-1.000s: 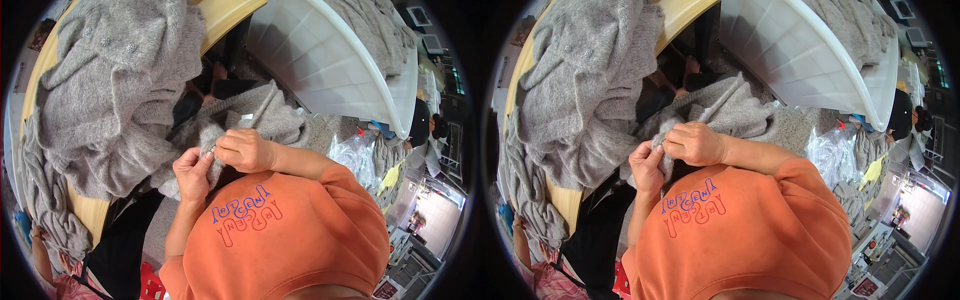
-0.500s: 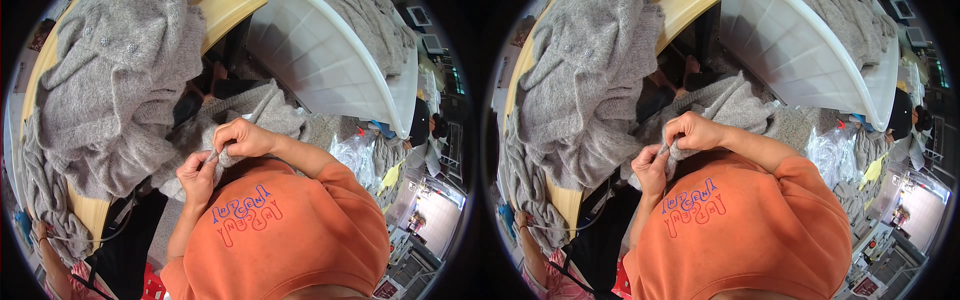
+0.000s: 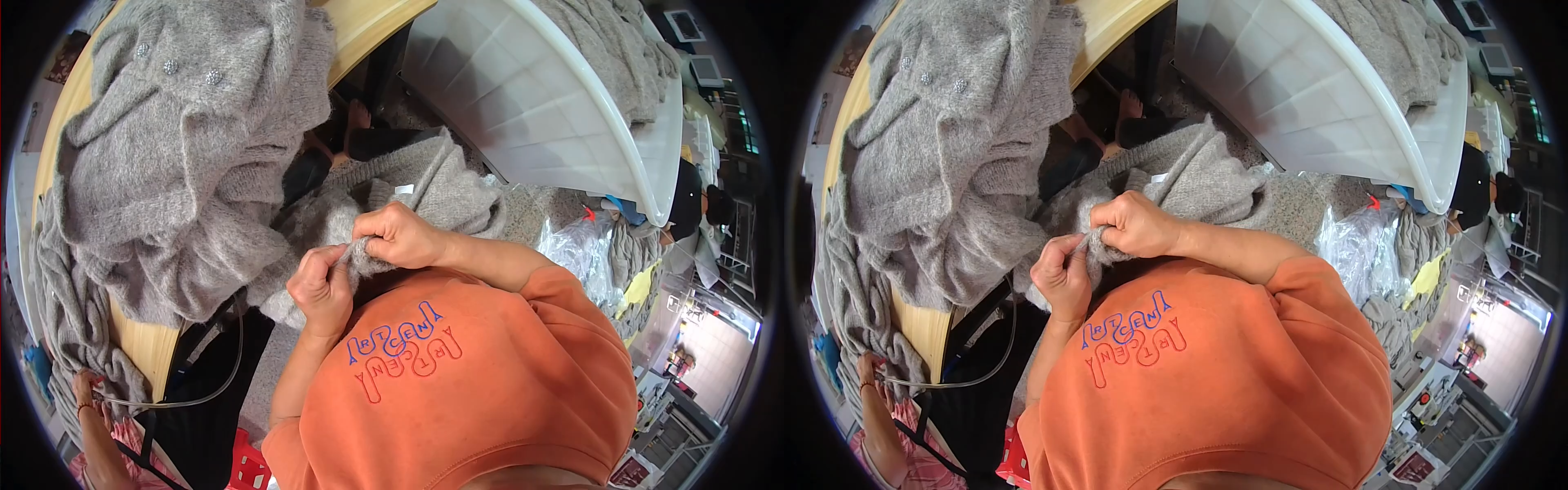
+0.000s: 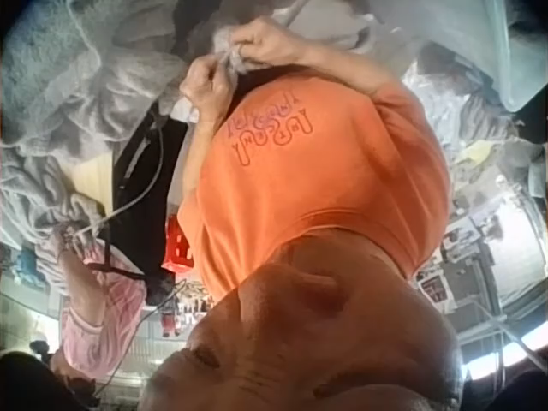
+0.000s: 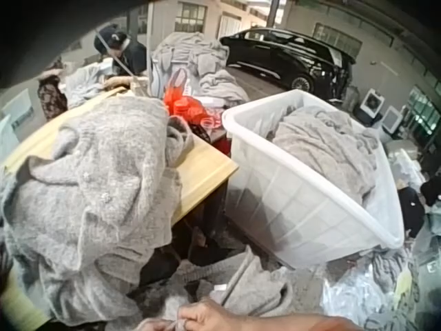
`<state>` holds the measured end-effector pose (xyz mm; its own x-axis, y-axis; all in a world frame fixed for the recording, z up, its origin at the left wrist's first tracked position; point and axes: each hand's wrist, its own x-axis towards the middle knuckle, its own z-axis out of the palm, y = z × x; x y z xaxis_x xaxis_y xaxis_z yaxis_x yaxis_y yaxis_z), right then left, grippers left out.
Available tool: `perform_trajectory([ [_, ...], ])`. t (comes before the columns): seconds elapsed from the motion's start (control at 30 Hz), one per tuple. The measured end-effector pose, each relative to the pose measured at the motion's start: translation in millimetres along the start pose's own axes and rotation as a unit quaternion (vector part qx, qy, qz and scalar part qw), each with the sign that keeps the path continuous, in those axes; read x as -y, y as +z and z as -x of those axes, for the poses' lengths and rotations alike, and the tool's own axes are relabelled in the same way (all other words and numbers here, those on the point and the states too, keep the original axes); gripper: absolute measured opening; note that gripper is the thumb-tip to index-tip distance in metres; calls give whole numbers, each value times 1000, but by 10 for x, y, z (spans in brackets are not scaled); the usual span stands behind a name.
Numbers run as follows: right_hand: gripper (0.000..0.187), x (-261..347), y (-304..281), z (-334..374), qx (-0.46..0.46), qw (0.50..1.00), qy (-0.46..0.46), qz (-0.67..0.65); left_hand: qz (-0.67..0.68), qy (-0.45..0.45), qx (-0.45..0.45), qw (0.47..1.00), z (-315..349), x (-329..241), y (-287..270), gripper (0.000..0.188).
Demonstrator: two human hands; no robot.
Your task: Inspecting and sorting pieces of grey fabric on a production table.
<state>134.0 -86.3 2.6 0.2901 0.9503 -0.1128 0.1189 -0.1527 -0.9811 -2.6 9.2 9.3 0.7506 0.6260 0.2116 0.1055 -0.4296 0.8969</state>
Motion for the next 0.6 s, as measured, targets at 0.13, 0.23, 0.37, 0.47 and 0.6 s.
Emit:
perform_trajectory([
  [0.13, 10, 15, 78, 42, -50, 997, -35, 45, -85, 118, -28, 989, -7, 22, 29, 15],
  [0.23, 9, 34, 142, 40, -107, 984, -100, 102, -124, 149, -46, 980, -9, 30, 39, 16],
  [0.37, 9, 25, 200, 32, -158, 967, -136, 145, -154, 191, -68, 967, -8, 20, 50, 17],
  [0.47, 13, -6, 249, 13, -182, 960, -144, 155, -158, 222, -53, 961, 8, 21, 72, 14],
  [0.6, 19, -64, 235, -37, -193, 931, -200, 235, -139, 199, -39, 969, 86, 147, 49, 13],
])
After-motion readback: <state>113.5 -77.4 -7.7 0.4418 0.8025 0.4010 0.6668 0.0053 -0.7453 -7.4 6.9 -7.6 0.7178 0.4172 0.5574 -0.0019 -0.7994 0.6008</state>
